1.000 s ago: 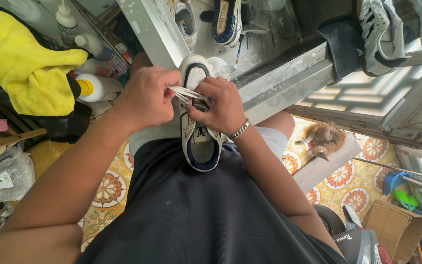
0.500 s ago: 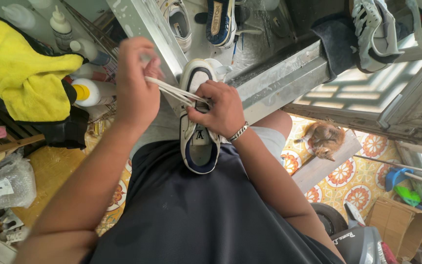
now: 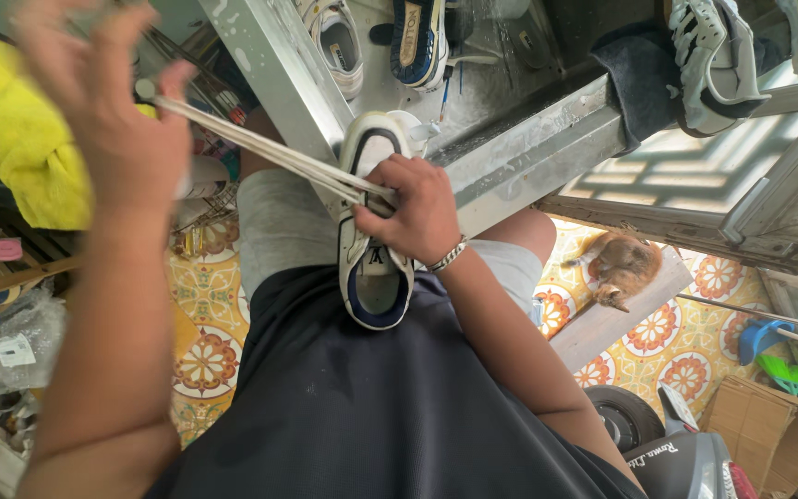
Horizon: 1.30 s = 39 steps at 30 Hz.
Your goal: The person removes the laces from a white and blue sneaker, then uses a brush and cleaning solution to scrub the sole and upper parts of the shoe. They also clean the insole separately using a brush and water.
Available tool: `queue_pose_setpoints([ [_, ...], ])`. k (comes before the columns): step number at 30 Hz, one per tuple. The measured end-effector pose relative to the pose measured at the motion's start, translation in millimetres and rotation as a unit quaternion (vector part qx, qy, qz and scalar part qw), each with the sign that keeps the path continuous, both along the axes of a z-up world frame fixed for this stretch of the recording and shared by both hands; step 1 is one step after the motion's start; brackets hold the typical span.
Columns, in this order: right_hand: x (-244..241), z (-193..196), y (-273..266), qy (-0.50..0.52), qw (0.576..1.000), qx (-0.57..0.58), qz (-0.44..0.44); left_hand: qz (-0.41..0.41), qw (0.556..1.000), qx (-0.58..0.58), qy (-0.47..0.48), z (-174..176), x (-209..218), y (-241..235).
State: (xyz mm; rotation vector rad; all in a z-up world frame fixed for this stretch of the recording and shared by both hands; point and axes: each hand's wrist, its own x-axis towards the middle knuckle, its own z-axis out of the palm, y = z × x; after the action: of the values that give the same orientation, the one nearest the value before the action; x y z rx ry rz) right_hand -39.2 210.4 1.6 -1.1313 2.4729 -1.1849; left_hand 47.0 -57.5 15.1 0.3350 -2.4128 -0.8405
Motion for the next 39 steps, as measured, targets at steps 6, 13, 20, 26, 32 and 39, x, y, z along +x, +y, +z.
queue_pose_setpoints([
  [6,-4,0,9,-0.08,0.996,0.0,-0.043,0.09,0.891,0.445,-0.013,-9,9,13],
  [13,0,-1,6,-0.016,1.0,0.009,-0.021,0.082,0.996,-0.017,-0.034,27,39,-58],
  [20,3,-6,16,-0.041,0.997,-0.064,-0.017,-0.085,0.957,-0.03,-0.275,71,51,-61],
  [26,17,-28,30,-0.094,0.985,-0.128,-0.071,-0.214,0.953,0.048,-0.209,30,25,2],
  [32,26,-33,35,-0.165,0.97,-0.173,-0.041,-0.372,0.923,0.023,-0.096,-10,-39,91],
  [39,21,-17,163,-0.355,0.778,-0.422,-0.302,-0.357,0.895,-0.031,-0.265,1,-55,72],
])
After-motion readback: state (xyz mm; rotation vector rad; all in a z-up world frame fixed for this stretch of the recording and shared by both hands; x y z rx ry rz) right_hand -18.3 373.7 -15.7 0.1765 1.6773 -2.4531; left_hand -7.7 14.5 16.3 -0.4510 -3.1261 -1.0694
